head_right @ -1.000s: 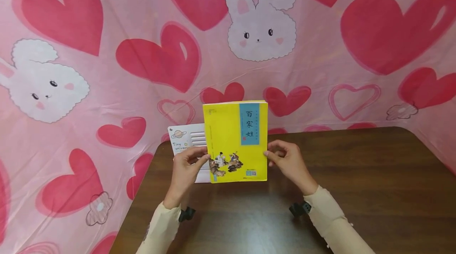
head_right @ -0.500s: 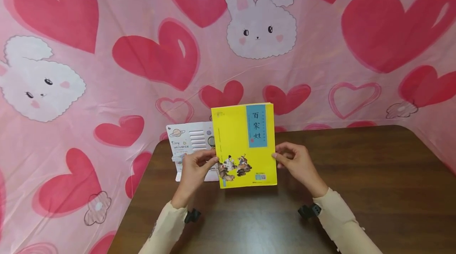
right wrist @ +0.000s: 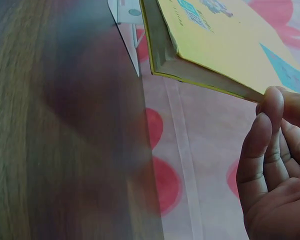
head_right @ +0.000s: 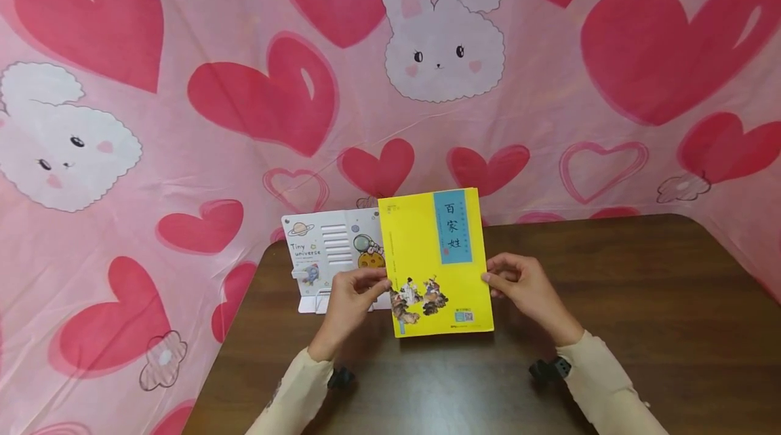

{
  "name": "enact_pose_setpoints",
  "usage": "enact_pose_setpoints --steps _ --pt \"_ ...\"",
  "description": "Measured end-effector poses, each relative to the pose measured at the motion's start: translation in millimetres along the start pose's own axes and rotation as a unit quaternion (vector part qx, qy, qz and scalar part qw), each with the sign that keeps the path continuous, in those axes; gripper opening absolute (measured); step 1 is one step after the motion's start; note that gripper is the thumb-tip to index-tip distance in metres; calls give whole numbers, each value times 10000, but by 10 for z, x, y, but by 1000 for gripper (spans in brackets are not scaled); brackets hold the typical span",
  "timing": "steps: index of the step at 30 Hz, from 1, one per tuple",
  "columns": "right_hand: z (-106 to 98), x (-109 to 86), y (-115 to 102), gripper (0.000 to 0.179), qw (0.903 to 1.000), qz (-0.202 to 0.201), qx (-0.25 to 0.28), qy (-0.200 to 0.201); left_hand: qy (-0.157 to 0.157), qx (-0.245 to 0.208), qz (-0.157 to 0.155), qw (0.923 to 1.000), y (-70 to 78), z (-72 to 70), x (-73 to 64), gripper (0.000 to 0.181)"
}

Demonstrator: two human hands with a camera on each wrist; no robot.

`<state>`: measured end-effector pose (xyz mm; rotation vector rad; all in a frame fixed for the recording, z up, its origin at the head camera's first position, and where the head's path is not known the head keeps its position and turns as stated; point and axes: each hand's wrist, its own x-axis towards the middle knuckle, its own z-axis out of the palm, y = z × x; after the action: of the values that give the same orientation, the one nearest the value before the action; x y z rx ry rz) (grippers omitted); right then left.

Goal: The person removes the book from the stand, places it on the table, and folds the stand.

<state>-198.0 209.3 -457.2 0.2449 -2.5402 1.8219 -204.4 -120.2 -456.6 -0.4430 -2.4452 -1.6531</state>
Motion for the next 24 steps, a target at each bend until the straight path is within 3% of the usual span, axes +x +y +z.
enact_pose_setpoints --steps 24 --pt "-283 -86 258 31 9980 485 -331 -222 -535 52 -339 9980 -36 367 45 16"
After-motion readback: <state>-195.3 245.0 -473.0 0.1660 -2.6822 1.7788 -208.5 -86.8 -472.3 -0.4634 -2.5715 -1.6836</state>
